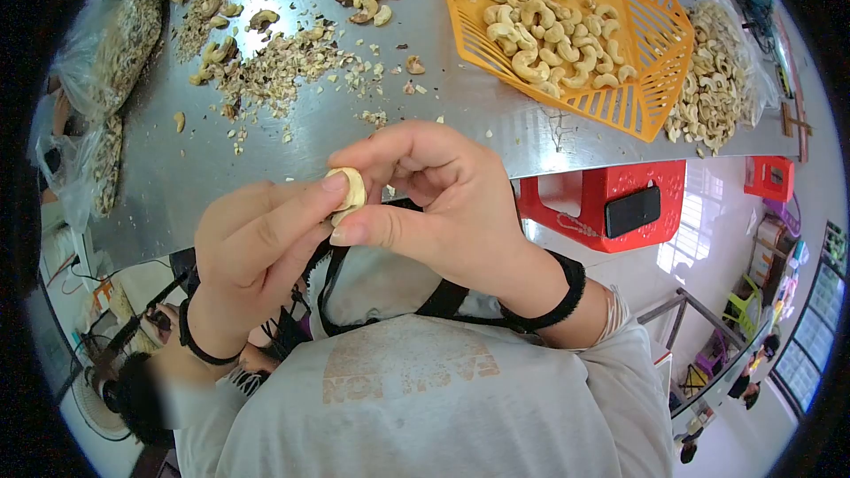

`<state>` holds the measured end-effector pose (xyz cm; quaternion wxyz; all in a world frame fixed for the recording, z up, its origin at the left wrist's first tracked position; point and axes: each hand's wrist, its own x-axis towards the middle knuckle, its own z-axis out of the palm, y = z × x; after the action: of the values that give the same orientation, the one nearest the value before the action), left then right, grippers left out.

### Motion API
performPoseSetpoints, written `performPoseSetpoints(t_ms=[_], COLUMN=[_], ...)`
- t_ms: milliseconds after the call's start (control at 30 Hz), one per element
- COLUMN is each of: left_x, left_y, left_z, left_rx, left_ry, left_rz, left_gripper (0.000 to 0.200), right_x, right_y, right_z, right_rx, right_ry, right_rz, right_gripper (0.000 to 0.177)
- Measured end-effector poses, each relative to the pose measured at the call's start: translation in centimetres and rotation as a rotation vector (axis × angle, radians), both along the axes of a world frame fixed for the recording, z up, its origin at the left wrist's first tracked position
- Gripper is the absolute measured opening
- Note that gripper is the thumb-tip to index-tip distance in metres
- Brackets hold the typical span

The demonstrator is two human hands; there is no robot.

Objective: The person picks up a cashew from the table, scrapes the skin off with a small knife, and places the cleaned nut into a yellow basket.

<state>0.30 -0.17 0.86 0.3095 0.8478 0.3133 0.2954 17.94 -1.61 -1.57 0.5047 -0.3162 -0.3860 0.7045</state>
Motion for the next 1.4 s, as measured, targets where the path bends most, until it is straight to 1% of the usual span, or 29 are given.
performPoseSetpoints(t_ms=[67, 167, 300, 367, 400, 467, 500, 567, 700, 767, 800, 867, 1000, 1067, 1100, 1167, 1200, 1267, 1300, 1367, 1400], left_x=[0.2, 0.3, 0.4, 0.5, 0.4, 0.2, 0.2, 0.2, 0.3, 0.5, 0.5, 0.5, 0.3, 0.4, 0.4, 0.3, 0.3, 0.5, 0.5, 0.5, 0.5], left_y=[-0.1, -0.2, -0.5, -0.3, -0.3, -0.4, -0.3, -0.2, 0.0, 0.2, 0.2, 0.2, -0.2, -0.4, -0.4, -0.3, -0.3, -0.2, -0.1, -0.2, -0.2], left_z=[-0.9, -1.0, -0.5, -0.4, -0.3, 0.0, 0.0, -0.1, -0.4, -0.1, -0.2, -0.5, -0.6, -0.2, -0.1, 0.0, 0.0, 0.1, 0.3, 0.6, 0.4], left_rx=[0.152, 0.203, 0.159, -0.13, -0.13, -0.354, -0.354, -0.403, -0.308, -0.212, -0.212, -0.108, -0.153, -0.515, -0.515, -0.626, -0.625, -0.88, -0.879, -1.152, -1.153], left_ry=[-0.042, -0.006, 0.044, -0.138, -0.138, -0.185, -0.184, -0.183, -0.181, -0.107, -0.107, -0.07, -0.055, -0.174, -0.174, -0.193, -0.193, -0.324, -0.324, -0.404, -0.404], left_rz=[0.095, 0.121, 0.147, 0.124, 0.124, 0.123, 0.123, 0.197, 0.167, 0.09, 0.091, 0.103, 0.095, 0.212, 0.212, 0.252, 0.251, 0.335, 0.335, 0.341, 0.344], left_gripper=[0.04, 0.041, 0.036, 0.033, 0.033, 0.031, 0.031, 0.032, 0.034, 0.035, 0.035, 0.037, 0.032, 0.03, 0.03, 0.026, 0.026, 0.025, 0.025, 0.021, 0.021], right_x=[0.0, 0.0, 0.0, -0.1, -0.2, -0.1, -0.1, 0.0, 0.0, -0.1, -0.1, -0.1, 0.0, -0.1, -0.2, -0.4, -0.6, -0.7, -0.8, -0.7, -0.7], right_y=[0.0, 0.1, 0.1, 0.1, 0.0, 0.0, 0.1, 0.2, 0.3, 0.2, 0.2, 0.2, 0.2, 0.2, 0.3, 0.3, 0.3, 0.3, 0.2, 0.1, 0.0], right_z=[0.0, -0.2, -0.2, -0.2, -0.3, -0.4, -0.4, -0.5, -0.4, -0.4, -0.4, -0.2, -0.2, -0.2, -0.2, -0.2, -0.3, -0.5, -0.6, -0.8, -0.8], right_rx=[-0.009, -0.009, 0.0, -0.011, -0.006, -0.001, 0.0, 0.002, -0.032, -0.037, -0.061, -0.084, -0.081, -0.078, -0.075, -0.072, -0.049, -0.025, 0.016, 0.053, 0.092], right_ry=[-0.004, 0.011, 0.015, 0.023, 0.042, 0.061, 0.053, 0.046, 0.035, 0.056, 0.051, 0.047, -0.001, -0.007, -0.013, -0.018, -0.039, -0.06, -0.084, -0.108, -0.19], right_rz=[-0.003, -0.006, -0.007, -0.014, 0.006, 0.023, 0.028, 0.034, 0.031, 0.015, 0.015, 0.015, 0.017, 0.02, 0.022, 0.023, -0.009, -0.042, -0.046, -0.047, -0.025], right_gripper=[0.032, 0.033, 0.032, 0.031, 0.031, 0.03, 0.03, 0.03, 0.031, 0.031, 0.031, 0.03, 0.029, 0.029, 0.028, 0.027, 0.026, 0.025, 0.023, 0.021, 0.02])
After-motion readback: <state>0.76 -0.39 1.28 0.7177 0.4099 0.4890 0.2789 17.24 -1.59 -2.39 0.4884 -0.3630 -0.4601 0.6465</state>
